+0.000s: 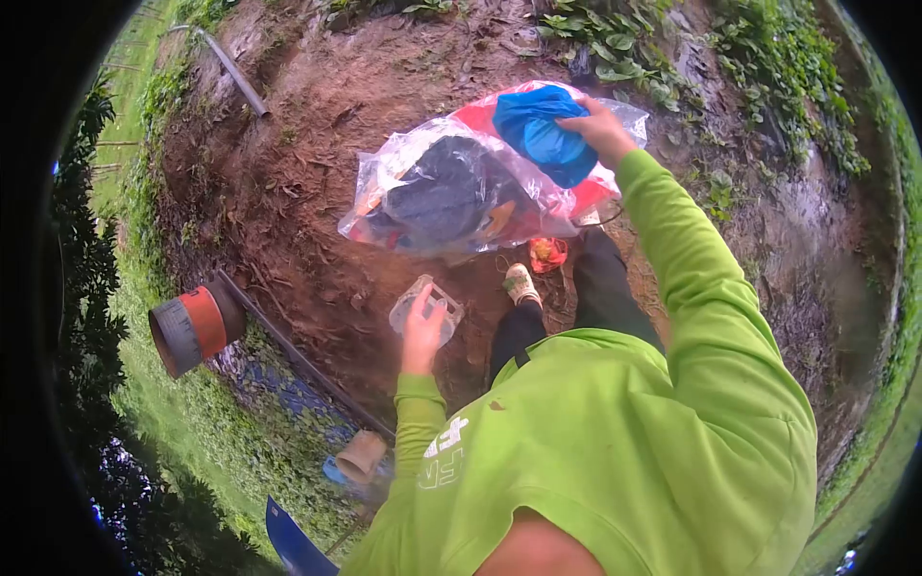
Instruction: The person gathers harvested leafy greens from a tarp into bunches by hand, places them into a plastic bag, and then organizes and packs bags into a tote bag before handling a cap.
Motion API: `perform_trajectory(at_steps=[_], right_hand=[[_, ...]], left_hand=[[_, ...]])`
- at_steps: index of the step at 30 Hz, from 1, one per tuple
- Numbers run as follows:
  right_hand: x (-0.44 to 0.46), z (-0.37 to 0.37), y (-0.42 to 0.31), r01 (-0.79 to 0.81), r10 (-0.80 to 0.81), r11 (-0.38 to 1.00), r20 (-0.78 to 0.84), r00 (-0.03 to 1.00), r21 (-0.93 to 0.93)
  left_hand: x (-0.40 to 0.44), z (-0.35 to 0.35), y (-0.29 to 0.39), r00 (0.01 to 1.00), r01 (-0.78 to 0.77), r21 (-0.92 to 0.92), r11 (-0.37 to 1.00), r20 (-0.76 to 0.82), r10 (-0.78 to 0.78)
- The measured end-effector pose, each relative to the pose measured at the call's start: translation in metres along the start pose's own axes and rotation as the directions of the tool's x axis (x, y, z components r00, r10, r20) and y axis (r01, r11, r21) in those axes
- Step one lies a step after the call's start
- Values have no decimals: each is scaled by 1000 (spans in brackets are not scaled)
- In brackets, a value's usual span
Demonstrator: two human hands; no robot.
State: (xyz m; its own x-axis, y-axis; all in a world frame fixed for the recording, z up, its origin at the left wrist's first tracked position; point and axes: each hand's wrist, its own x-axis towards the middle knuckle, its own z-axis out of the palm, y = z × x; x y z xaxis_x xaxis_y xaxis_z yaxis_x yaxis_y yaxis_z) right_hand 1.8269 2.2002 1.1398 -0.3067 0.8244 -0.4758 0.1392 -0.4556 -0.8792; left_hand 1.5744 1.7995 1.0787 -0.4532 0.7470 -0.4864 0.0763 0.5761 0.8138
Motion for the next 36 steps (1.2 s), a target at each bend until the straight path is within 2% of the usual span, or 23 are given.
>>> perform_trajectory(at_steps=[2,4,6,8,9,10,12,13,14,16,17,19,21,24,25,28,32,33,36], right_hand=[[-19,-30,-27,-33,33,998,2,999,46],[-35,-75,-47,-39,34,979,30,999,200],[-45,-137,-54,-32,36,960,-8,999,277],[-45,-210,-45,14,3,943,-50,999,331],[-44,-248,-34,5,19,955,-76,997,295],[-42,-291,-19,-5,34,966,-109,994,260],[-24,-421,52,-101,66,989,-278,958,-112],[-20,-477,85,-153,20,951,-439,898,-270],[-20,-515,105,-227,-57,883,-575,816,-410],[-22,-548,107,-404,-108,714,-660,744,-572],[-26,-562,112,-491,-142,609,-695,705,-623],[-36,-592,123,-592,-130,522,-743,656,-614],[-44,-616,133,-665,-112,413,-760,641,-622],[-47,-604,126,-640,-1,366,-688,726,-676],[-41,-598,130,-590,-9,365,-636,771,-720],[-19,-567,128,-526,2,395,-572,820,-753],[16,-527,122,-420,-10,410,-464,886,-810],[24,-518,116,-399,-9,407,-440,898,-822],[40,-503,108,-374,-13,396,-412,911,-839]], left_hand=[[2,9,2,998,42,-141,989,-46,-49],[2,17,14,992,77,-124,989,-89,-88],[6,29,23,984,114,-144,983,-118,-131],[18,50,23,978,84,103,991,-199,-62],[25,62,23,973,80,231,970,-227,-27],[36,74,28,978,79,254,964,-209,-25],[57,109,73,968,55,481,875,-240,70],[68,125,101,964,17,549,836,-230,132],[79,140,128,957,-20,612,790,-217,192],[102,172,173,945,-99,691,716,-160,286],[113,188,186,946,-132,703,698,-120,300],[135,227,203,941,-212,703,679,-41,336],[158,268,204,913,-325,680,657,46,405],[162,303,245,911,-378,743,553,193,365],[166,317,241,903,-379,752,539,174,392],[191,340,189,879,-370,805,463,144,454],[182,319,195,864,-376,739,559,62,500],[177,314,196,822,-388,725,569,-7,570],[148,284,209,819,-420,612,670,-62,571]])
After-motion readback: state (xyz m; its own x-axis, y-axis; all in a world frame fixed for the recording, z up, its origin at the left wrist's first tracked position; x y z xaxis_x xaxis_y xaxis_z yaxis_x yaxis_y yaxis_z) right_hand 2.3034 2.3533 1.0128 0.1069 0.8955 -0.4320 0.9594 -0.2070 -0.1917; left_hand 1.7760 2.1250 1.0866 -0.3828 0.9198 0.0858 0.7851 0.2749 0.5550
